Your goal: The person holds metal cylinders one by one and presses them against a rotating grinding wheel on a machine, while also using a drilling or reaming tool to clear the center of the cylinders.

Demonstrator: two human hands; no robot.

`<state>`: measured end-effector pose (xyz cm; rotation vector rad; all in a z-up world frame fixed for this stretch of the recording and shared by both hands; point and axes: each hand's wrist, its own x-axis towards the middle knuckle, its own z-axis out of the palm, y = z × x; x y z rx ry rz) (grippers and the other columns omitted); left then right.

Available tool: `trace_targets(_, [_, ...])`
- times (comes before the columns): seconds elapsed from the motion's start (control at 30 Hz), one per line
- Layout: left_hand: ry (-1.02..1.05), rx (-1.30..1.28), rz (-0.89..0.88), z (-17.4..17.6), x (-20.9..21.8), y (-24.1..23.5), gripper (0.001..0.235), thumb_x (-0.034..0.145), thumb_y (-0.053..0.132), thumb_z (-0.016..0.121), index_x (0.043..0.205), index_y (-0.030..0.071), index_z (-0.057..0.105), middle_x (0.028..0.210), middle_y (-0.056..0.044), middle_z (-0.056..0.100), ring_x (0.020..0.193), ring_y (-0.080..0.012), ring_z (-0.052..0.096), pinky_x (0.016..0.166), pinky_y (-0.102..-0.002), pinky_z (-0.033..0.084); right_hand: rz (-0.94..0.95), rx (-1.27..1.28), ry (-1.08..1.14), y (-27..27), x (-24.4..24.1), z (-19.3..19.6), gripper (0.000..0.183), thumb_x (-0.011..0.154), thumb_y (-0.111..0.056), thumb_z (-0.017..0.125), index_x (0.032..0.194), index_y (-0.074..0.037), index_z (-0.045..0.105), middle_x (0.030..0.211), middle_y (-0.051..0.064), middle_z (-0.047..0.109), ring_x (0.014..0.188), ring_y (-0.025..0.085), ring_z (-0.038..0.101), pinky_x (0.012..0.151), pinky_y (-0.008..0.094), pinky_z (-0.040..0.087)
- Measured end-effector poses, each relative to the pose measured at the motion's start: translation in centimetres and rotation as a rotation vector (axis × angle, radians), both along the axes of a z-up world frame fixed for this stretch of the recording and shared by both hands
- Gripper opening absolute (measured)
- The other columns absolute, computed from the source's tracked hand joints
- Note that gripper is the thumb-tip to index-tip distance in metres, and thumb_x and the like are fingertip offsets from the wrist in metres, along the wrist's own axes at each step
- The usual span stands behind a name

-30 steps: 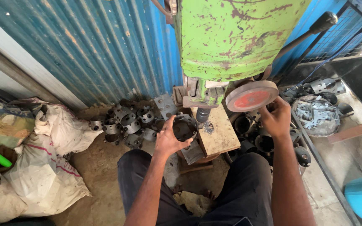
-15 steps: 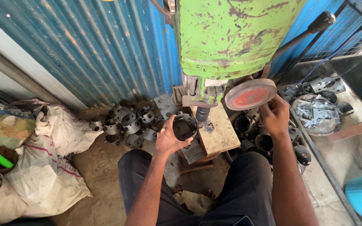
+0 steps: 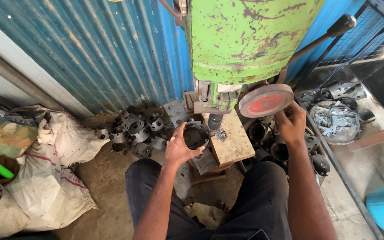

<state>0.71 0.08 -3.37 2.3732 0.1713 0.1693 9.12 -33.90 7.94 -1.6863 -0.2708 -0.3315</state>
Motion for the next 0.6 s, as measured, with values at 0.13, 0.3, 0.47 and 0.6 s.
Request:
trace_targets(0.13, [0.033,0.015,-0.011,-0.1,0.1,0.0,0.124,0.058,0.055,0.092,0.158,0.018,0.029,0.154,-0.016,0.047,0.134,-0.0359,0.055,0.108,-0.054,0.048,-0.007,-0.012,-0.013,0.2,-0.1,0.1,0.009,0.100,-0.004,0.060,0.102,0.003,0.066,0.068,0.000,0.057,0.050,0.005,0.050,0.042,0.023,0.039])
trace_targets(0.3, [0.054,0.033,0.001,0.1,0.0,-0.1,0.124,0.057,0.054,0.093,0.158,0.019,0.029,0.155,-0.015,0.047,0.136,-0.0356,0.053,0.110,-0.057,0.044,0.003,0.013,-0.012,0.3,-0.1,0.1,0.009,0.100,-0.004,0.061,0.101,0.003,0.065,0.068,0.000,0.057,0.050,0.005,0.049,0.042,0.023,0.039])
trace_targets(0.47, [0.033,0.002,0.006,0.6,-0.1,-0.1,0.123,0.057,0.054,0.092,0.157,0.018,0.031,0.154,-0.015,0.048,0.138,-0.0348,0.053,0.111,-0.055,0.045,0.026,0.032,-0.027,0.1,0.2,-0.4,0.009,0.100,-0.004,0.060,0.101,0.003,0.065,0.067,0.000,0.056,0.049,0.005,0.048,0.043,0.023,0.038])
trace_targets(0.6, [0.026,0.016,0.013,0.9,-0.1,-0.2,0.122,0.056,0.050,0.093,0.157,0.016,0.033,0.153,-0.015,0.049,0.137,-0.0353,0.052,0.110,-0.056,0.044,0.043,0.092,-0.014,0.0,1.2,-1.9,0.010,0.100,-0.004,0.059,0.105,0.002,0.066,0.067,-0.001,0.058,0.049,0.005,0.048,0.043,0.021,0.037])
